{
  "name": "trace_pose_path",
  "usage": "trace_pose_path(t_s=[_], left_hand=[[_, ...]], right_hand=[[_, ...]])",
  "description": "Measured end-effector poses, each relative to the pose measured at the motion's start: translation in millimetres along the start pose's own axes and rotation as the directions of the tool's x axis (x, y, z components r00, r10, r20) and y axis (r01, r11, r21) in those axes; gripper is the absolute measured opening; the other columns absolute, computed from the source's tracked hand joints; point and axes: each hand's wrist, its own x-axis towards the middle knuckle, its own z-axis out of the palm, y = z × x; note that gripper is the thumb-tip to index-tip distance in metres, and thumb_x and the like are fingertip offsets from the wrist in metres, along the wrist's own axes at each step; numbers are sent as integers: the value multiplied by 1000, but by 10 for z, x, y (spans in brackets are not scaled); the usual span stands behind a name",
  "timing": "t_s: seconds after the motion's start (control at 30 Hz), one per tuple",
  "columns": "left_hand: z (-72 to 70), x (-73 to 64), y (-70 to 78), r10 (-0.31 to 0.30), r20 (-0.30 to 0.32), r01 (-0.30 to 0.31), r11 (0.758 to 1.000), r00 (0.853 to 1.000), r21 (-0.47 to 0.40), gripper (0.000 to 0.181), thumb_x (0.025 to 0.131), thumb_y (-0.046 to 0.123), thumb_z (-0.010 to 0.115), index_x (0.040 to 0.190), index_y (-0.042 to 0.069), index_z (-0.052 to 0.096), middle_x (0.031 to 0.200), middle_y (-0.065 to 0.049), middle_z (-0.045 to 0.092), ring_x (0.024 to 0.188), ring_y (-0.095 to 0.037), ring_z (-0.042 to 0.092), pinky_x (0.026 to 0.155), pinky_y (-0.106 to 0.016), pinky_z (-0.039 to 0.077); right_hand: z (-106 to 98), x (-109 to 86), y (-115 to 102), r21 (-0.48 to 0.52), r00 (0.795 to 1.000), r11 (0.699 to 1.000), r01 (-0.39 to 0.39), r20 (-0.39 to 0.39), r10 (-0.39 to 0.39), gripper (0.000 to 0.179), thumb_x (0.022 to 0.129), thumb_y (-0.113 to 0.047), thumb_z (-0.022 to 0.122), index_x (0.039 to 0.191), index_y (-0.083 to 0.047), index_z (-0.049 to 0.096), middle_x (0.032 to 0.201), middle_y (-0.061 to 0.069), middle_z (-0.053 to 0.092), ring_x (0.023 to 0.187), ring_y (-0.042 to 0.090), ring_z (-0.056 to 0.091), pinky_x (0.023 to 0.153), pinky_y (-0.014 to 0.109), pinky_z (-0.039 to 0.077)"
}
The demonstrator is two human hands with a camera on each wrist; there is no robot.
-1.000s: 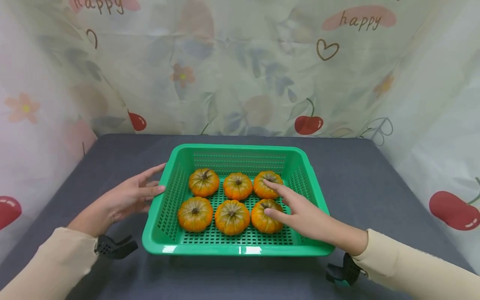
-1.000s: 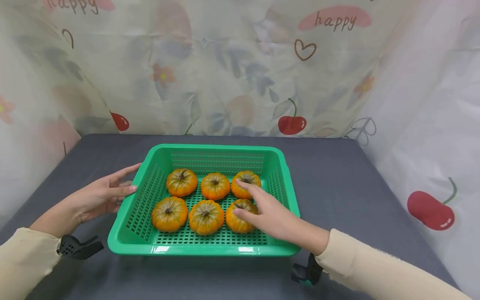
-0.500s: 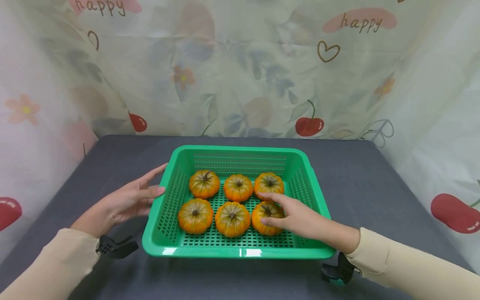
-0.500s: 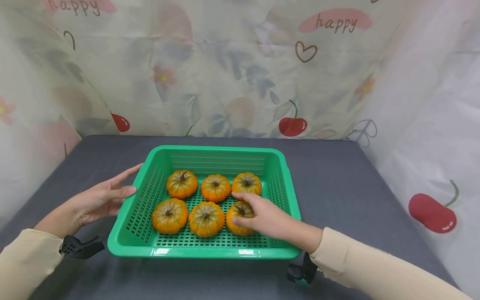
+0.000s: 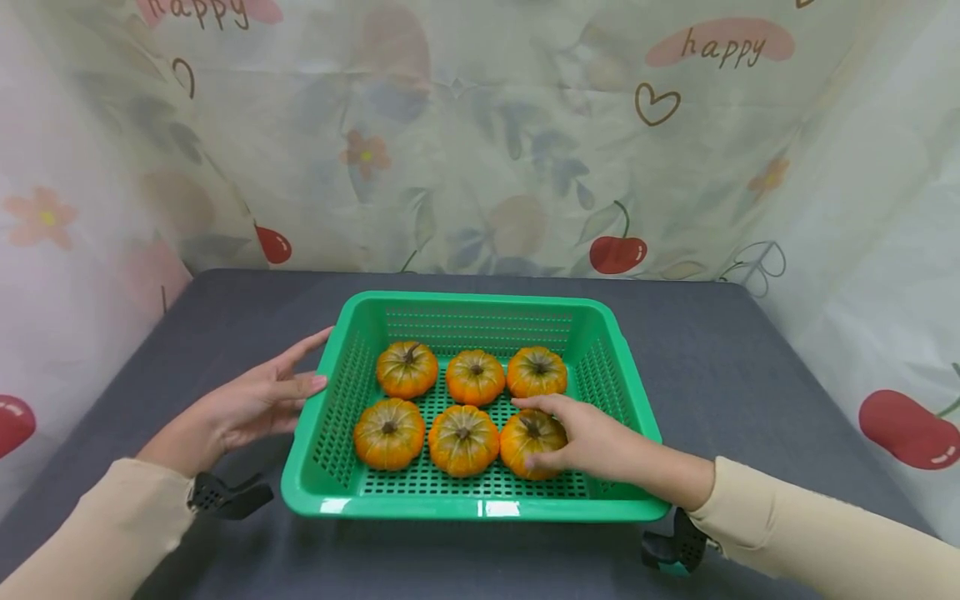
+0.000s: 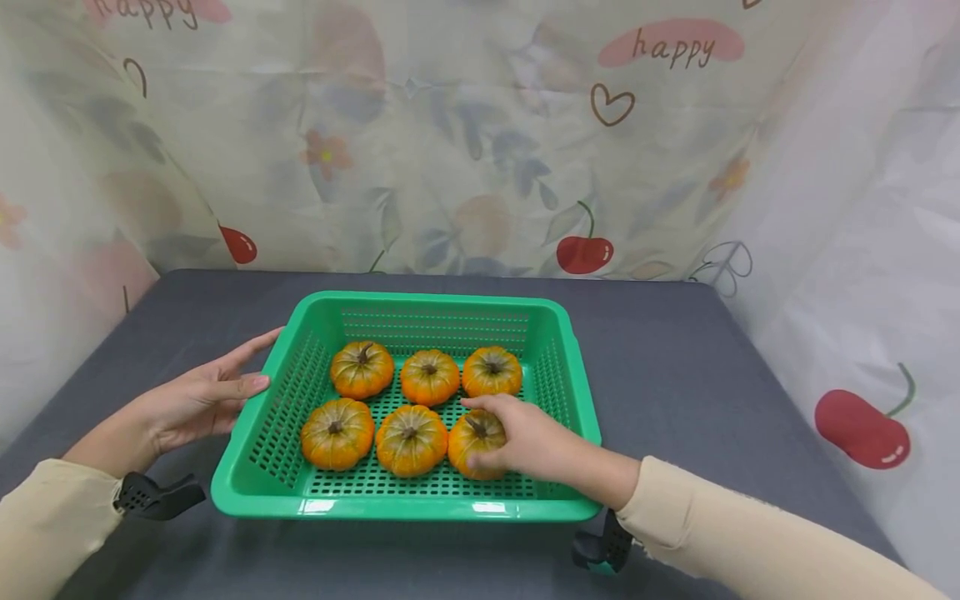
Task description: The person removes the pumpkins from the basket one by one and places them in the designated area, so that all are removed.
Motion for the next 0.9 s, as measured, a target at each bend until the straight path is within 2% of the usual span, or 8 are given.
trace_pose_path(t_s=[0.3, 0.9], left_hand=[[2, -2, 12, -5, 2, 5, 1000, 1000, -12, 82, 101, 11, 51, 155, 37, -4, 128, -3, 59, 104, -23, 68, 90, -50, 55], [11, -7, 34, 2, 8, -2, 1000, 1000, -6, 81, 101, 10, 51, 155, 36, -4, 131, -4, 57, 106, -26, 68, 90, -50, 54]], right_hand=[[-4, 4, 8, -25, 999, 1000, 7, 45, -6, 72, 81, -30, 79, 143, -10, 47, 144, 12, 47, 131, 33, 44, 100, 50, 47], [7, 30, 46, -59, 997, 998, 27, 78, -22, 75, 75, -24, 84, 141, -9, 49, 144, 14, 46, 132, 35, 44, 104, 55, 43]])
